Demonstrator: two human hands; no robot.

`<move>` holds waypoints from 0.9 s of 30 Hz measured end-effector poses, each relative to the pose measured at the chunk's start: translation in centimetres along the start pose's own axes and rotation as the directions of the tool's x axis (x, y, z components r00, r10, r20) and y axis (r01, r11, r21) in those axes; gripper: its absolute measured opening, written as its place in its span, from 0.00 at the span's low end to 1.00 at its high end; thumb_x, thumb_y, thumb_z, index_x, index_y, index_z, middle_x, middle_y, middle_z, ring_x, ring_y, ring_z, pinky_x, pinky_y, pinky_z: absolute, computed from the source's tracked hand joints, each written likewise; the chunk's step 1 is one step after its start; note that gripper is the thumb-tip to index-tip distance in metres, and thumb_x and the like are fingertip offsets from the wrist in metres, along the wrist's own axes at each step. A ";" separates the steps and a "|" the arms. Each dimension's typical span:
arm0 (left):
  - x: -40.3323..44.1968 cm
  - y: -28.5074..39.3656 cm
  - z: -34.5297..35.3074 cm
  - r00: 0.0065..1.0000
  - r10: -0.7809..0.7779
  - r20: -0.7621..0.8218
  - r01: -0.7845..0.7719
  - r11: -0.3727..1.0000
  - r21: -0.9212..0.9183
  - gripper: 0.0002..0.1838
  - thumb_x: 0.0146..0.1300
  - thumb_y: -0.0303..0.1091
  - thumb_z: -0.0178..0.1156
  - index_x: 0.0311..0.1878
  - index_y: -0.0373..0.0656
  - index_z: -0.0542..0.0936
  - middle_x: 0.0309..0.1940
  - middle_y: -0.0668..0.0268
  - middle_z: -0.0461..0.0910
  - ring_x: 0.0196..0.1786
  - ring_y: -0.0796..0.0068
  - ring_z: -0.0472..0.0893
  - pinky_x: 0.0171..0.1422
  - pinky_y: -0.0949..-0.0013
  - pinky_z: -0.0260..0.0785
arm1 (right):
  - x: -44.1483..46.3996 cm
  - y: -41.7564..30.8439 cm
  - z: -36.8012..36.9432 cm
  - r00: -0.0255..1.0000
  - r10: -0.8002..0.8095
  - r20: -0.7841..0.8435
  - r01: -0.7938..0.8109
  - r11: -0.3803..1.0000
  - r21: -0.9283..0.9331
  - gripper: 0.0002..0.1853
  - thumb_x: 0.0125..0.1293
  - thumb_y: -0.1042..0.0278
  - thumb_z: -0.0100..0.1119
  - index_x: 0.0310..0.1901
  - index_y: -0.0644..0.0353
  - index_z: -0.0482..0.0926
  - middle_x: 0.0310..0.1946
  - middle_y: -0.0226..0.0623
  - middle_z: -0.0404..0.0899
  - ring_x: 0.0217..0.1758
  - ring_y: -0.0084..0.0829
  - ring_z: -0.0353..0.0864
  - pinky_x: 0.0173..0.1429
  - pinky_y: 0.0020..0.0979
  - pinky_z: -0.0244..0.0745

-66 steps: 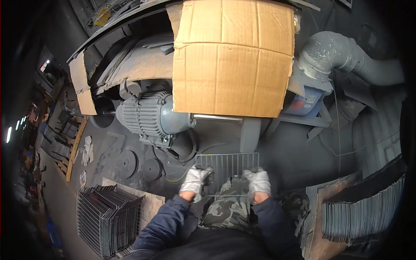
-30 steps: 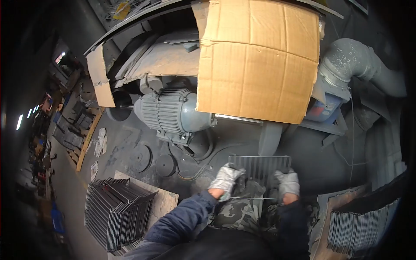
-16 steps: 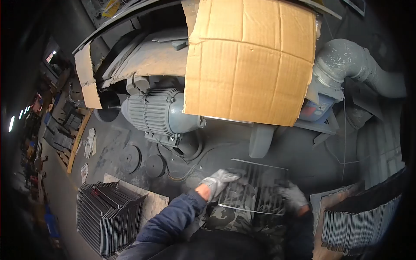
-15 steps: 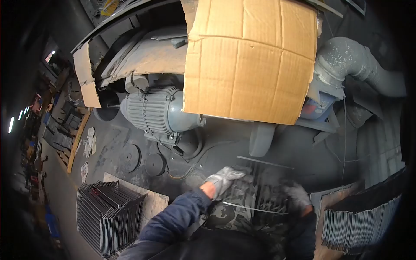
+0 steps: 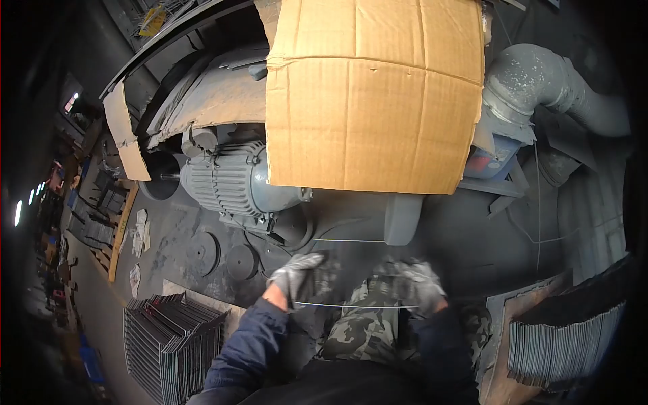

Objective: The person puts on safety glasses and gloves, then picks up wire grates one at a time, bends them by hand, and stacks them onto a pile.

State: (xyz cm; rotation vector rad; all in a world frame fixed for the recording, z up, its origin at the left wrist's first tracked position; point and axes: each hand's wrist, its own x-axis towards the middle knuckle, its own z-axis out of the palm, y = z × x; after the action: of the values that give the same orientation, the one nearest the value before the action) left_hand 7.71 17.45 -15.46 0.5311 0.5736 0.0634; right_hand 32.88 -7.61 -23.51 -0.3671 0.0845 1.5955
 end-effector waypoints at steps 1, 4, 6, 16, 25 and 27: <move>1.2 -0.7 1.5 0.999 -0.052 0.003 0.052 0.999 0.017 0.22 0.74 0.35 0.59 0.66 0.35 0.76 0.58 0.51 0.84 0.52 0.56 0.87 0.55 0.56 0.82 | -2.0 -0.9 1.7 0.996 0.067 0.053 -0.078 0.967 0.243 0.20 0.78 0.64 0.54 0.67 0.61 0.72 0.64 0.48 0.74 0.51 0.33 0.84 0.51 0.33 0.88; 4.2 -2.7 10.1 0.989 -0.147 0.019 0.143 0.982 0.124 0.18 0.74 0.35 0.60 0.62 0.39 0.79 0.55 0.58 0.86 0.49 0.59 0.87 0.53 0.57 0.83 | -7.9 -3.0 5.5 0.997 0.070 -0.033 -0.047 0.888 0.458 0.18 0.77 0.66 0.56 0.63 0.63 0.75 0.61 0.45 0.76 0.47 0.31 0.86 0.47 0.29 0.87; 6.5 -5.4 11.3 0.993 -0.116 -0.024 0.118 0.985 0.123 0.17 0.75 0.36 0.60 0.61 0.38 0.79 0.57 0.60 0.86 0.48 0.59 0.86 0.52 0.56 0.82 | -11.5 -3.4 5.5 0.912 -0.319 -0.257 0.293 0.947 -0.134 0.16 0.76 0.66 0.57 0.60 0.65 0.78 0.55 0.44 0.82 0.47 0.32 0.87 0.47 0.31 0.86; -3.4 -0.6 0.3 0.952 0.170 -0.256 -0.176 0.984 -0.002 0.19 0.75 0.36 0.57 0.61 0.32 0.79 0.51 0.53 0.87 0.38 0.65 0.87 0.40 0.63 0.82 | 3.4 2.0 5.9 0.983 -0.111 -0.145 0.013 0.833 -0.553 0.24 0.80 0.59 0.52 0.70 0.64 0.69 0.63 0.46 0.79 0.49 0.41 0.88 0.41 0.39 0.89; -8.5 -5.9 -3.4 0.928 0.372 -0.026 -0.250 0.671 0.698 0.18 0.69 0.30 0.66 0.60 0.36 0.83 0.49 0.62 0.88 0.43 0.75 0.87 0.51 0.69 0.81 | -5.6 4.3 11.7 0.961 -0.276 0.025 0.161 0.482 -0.861 0.22 0.77 0.71 0.58 0.68 0.66 0.72 0.61 0.47 0.82 0.58 0.37 0.86 0.62 0.35 0.83; -8.8 -6.9 2.4 0.953 0.289 -0.091 -0.215 0.856 0.469 0.16 0.64 0.26 0.70 0.55 0.37 0.86 0.45 0.68 0.88 0.43 0.78 0.85 0.52 0.71 0.79 | -10.0 3.6 13.5 0.944 -0.329 0.007 0.150 0.413 -0.898 0.20 0.76 0.75 0.58 0.66 0.69 0.74 0.61 0.48 0.82 0.61 0.37 0.85 0.67 0.35 0.82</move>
State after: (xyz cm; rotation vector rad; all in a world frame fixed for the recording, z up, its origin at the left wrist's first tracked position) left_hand 1.02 8.56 -12.79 1.0691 0.6749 0.2275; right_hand 27.08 -13.73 -8.48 -1.3063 -0.7125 1.1737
